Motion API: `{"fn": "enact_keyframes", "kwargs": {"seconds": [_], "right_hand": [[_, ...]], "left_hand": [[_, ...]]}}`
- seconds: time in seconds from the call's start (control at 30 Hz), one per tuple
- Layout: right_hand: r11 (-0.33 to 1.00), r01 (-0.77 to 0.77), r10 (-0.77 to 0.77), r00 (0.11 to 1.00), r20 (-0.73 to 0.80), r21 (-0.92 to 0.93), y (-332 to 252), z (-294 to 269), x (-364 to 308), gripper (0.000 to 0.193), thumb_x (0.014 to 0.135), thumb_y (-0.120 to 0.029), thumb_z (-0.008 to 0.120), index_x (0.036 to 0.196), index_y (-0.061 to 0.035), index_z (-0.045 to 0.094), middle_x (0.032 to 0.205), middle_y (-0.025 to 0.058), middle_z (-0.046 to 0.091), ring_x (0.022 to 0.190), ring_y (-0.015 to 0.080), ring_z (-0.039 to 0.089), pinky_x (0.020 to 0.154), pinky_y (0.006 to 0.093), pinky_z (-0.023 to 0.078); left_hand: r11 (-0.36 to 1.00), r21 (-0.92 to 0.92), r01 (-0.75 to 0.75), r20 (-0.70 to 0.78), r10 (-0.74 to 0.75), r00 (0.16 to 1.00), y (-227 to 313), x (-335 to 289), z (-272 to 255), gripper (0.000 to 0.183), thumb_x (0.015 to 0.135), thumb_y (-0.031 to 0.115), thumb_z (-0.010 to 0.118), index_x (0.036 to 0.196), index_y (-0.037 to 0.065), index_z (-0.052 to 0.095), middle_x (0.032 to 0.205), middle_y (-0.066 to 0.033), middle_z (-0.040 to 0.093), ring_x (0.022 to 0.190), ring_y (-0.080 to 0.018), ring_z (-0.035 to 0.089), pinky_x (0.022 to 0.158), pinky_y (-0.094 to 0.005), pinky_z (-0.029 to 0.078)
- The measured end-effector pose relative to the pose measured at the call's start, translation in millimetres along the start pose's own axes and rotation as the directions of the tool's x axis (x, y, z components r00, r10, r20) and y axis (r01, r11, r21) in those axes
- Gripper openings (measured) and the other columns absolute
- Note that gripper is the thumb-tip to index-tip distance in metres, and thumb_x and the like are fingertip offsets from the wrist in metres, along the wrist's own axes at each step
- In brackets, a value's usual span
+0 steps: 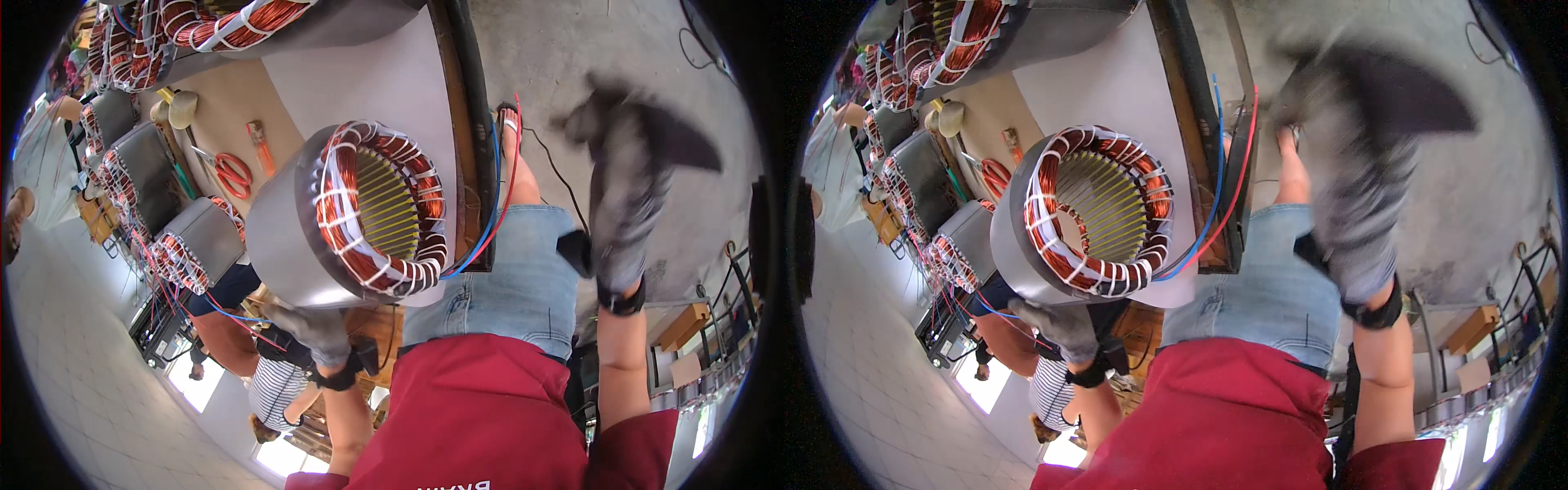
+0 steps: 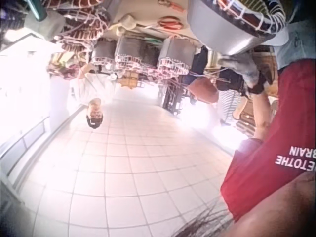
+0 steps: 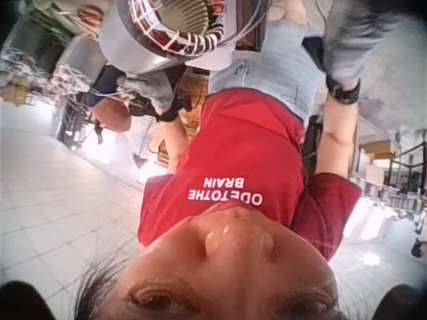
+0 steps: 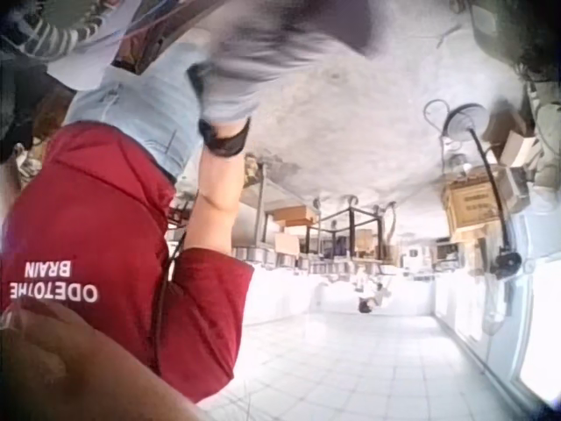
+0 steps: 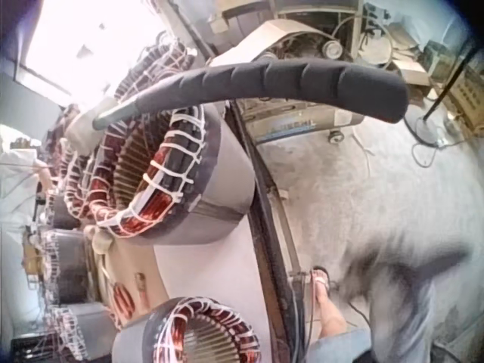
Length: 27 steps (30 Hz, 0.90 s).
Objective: The person manipulates an electric motor stator by hand, rotating it on a workbench and smoothing the outer casing with a small abrasive pad. They then use a mallet to tap the components, organize copper wiring within the housing, and pull several wires through the top opening.
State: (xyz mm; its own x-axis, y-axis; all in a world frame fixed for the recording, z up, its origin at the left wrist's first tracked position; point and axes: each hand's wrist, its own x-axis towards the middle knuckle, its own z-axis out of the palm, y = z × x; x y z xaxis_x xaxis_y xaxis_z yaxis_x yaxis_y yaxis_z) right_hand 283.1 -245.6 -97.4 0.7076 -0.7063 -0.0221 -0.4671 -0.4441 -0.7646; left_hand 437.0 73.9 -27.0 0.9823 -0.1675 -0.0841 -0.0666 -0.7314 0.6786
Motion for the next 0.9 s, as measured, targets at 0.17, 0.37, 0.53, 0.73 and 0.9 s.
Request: {"fn": "enact_keyframes", "kwargs": {"seconds": [0.17, 0.37, 0.53, 0.73, 0.9], "right_hand": [[0.793, 0.006, -0.345, 0.829, 0.441, 0.609, -61, 18, -12, 0.053, 0.071, -0.012, 0.061, 0.121, -0.0065, 0.043, 0.119, 0.013, 0.047, 0.105, 0.0265, 0.048, 0.092, 0.0332, 0.038], [0.729, -0.231, -0.189, 0.837, 0.514, 0.644, -82, 35, -15, 0.049, 0.073, -0.016, 0.062, 0.118, -0.0054, 0.046, 0.113, 0.015, 0.051, 0.103, 0.0289, 0.051, 0.086, 0.0342, 0.042], [0.704, -0.161, -0.176, 0.904, 0.389, 0.692, -80, 39, -31, 0.044, 0.073, -0.014, 0.063, 0.113, -0.005, 0.05, 0.095, 0.0148, 0.058, 0.091, 0.0284, 0.057, 0.077, 0.033, 0.047], [0.727, -0.414, -0.137, 0.694, 0.706, 0.548, -84, -11, -60, 0.054, 0.072, -0.013, 0.064, 0.122, -0.0074, 0.044, 0.112, 0.0149, 0.051, 0.101, 0.0286, 0.053, 0.086, 0.0335, 0.043], [0.836, -0.118, -0.202, 0.842, 0.501, 0.536, -56, -15, -54, 0.033, 0.071, -0.012, 0.065, 0.103, -0.0037, 0.057, 0.102, 0.0096, 0.058, 0.097, 0.0256, 0.054, 0.084, 0.0319, 0.041]], "left_hand": [[0.636, -0.714, 0.292, 0.35, -0.037, 0.936, -10, 1, 7, 0.061, 0.081, 0.04, 0.055, 0.129, 0.011, 0.031, 0.13, -0.0055, 0.038, 0.119, -0.0223, 0.036, 0.101, -0.0423, 0.026], [0.632, -0.699, 0.335, 0.387, -0.06, 0.92, -5, 17, 12, 0.063, 0.077, 0.043, 0.059, 0.126, 0.011, 0.037, 0.128, -0.0054, 0.041, 0.119, -0.0239, 0.036, 0.101, -0.0439, 0.024], [0.607, -0.715, 0.346, 0.358, -0.107, 0.928, -4, 1, 7, 0.047, 0.083, 0.039, 0.051, 0.121, 0.013, 0.044, 0.129, -0.0047, 0.041, 0.119, -0.0228, 0.036, 0.101, -0.0433, 0.022], [0.555, -0.564, 0.612, 0.436, -0.429, 0.791, 30, -45, -24, 0.062, 0.076, 0.035, 0.063, 0.127, 0.011, 0.035, 0.124, -0.005, 0.042, 0.115, -0.0223, 0.039, 0.097, -0.0423, 0.03], [0.525, -0.566, 0.636, 0.455, -0.444, 0.771, 60, -42, -20, 0.052, 0.081, 0.037, 0.056, 0.123, 0.011, 0.04, 0.123, -0.0039, 0.044, 0.114, -0.0202, 0.041, 0.097, -0.0404, 0.03]]}}
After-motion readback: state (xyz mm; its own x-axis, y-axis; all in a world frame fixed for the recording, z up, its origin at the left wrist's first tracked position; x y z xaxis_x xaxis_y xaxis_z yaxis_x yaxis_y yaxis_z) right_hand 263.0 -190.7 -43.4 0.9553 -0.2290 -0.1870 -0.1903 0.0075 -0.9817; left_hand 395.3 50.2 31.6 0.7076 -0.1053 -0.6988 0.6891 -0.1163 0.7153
